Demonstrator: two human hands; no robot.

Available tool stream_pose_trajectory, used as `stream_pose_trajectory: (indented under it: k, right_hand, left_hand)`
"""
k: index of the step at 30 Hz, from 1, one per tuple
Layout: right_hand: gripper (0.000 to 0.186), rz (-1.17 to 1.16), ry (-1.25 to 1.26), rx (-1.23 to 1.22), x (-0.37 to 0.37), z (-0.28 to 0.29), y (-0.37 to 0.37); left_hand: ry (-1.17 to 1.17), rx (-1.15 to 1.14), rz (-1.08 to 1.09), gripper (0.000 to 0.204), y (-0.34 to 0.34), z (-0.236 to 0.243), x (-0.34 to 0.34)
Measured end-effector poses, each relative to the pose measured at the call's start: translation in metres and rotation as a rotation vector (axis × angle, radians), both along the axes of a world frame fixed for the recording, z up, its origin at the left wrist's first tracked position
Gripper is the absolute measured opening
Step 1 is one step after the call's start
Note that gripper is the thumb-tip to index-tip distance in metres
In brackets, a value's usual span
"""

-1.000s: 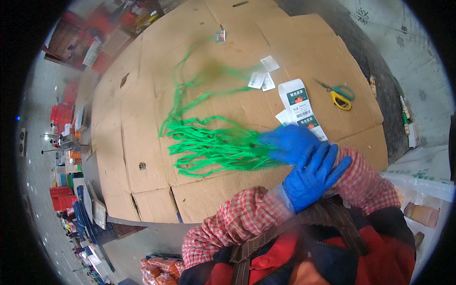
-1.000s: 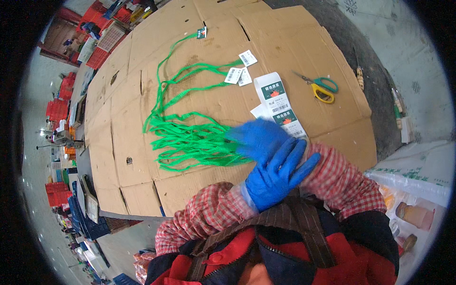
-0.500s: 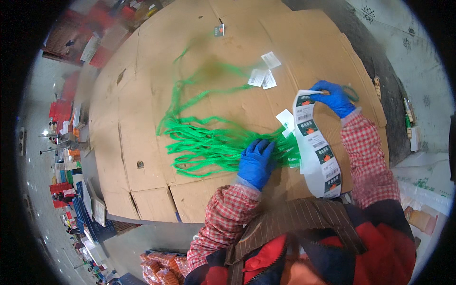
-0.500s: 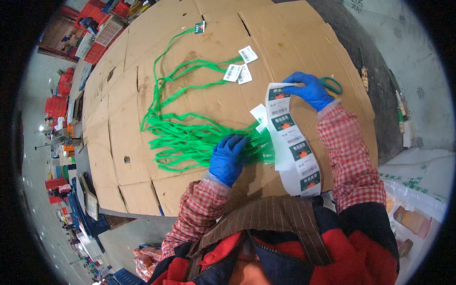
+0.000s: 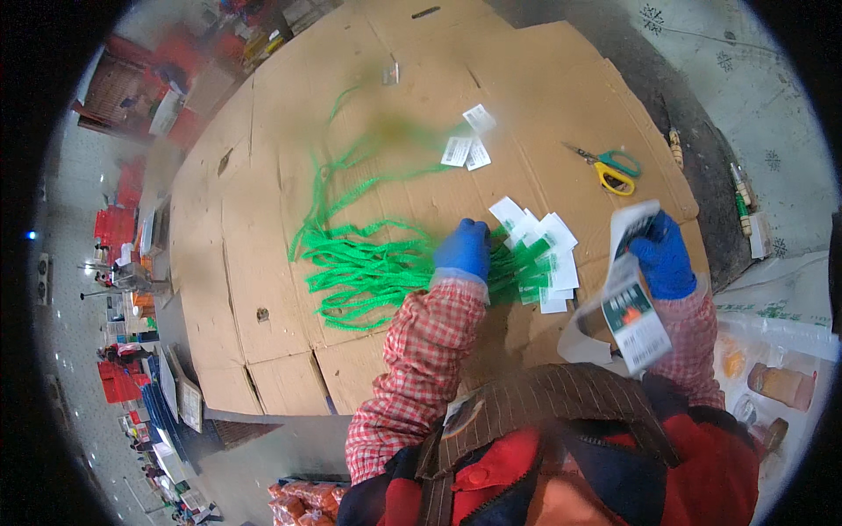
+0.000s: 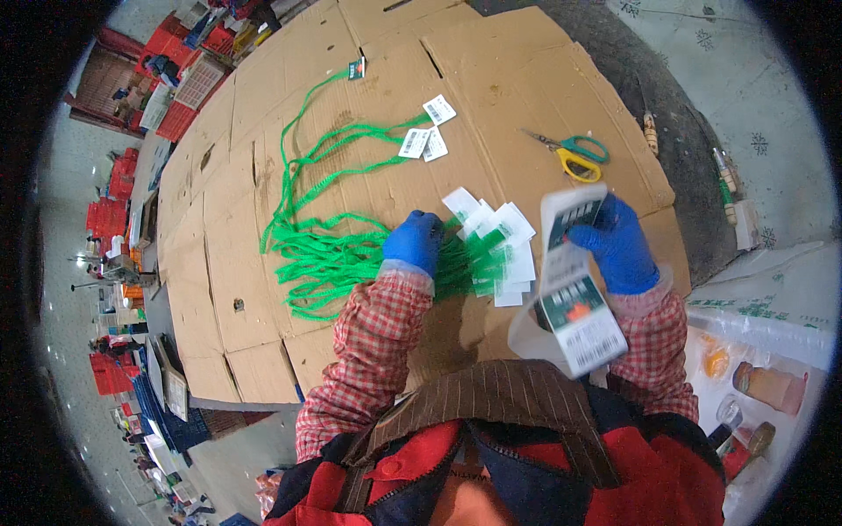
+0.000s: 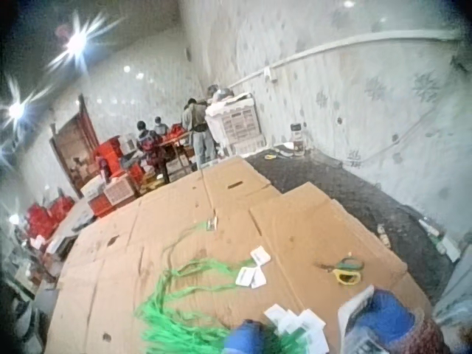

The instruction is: The person repeatedly picks up small white labels and green plastic cords, attaches each label to a cord, and places the labeled cord on a cardboard surface. The person handles items one at a time and occasionally adjusts the pile of cords.

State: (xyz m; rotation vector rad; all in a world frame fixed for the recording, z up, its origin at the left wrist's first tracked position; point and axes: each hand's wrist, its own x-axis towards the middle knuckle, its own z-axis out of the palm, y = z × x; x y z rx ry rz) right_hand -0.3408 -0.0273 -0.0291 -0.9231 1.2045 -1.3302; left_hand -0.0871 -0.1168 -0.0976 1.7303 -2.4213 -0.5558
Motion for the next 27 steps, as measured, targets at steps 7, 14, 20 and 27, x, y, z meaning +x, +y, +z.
stream_pose_trajectory:
  k: [7, 14, 20, 27]
  right_hand:
    - [0.013, 0.094, 0.08, 0.059, 0.013, 0.021, 0.004]
    - [0.025, 0.759, 0.353, -0.041, 0.076, 0.032, -0.006]
    - [0.016, 0.46, 0.079, -0.052, 0.09, 0.007, -0.013]
    - [0.019, 0.556, 0.143, -0.114, 0.104, -0.001, -0.009]
  left_hand:
    - [0.422, -0.353, -0.09, 0.019, 0.029, 0.038, 0.035]
    - [0.073, -0.125, -0.297, 0.021, 0.079, 0.087, 0.049]
    - [0.925, -0.25, 0.3, 0.045, 0.124, 0.08, 0.059]
    - [1.604, 0.557, 0.43, 0.036, 0.122, 0.027, 0.018]
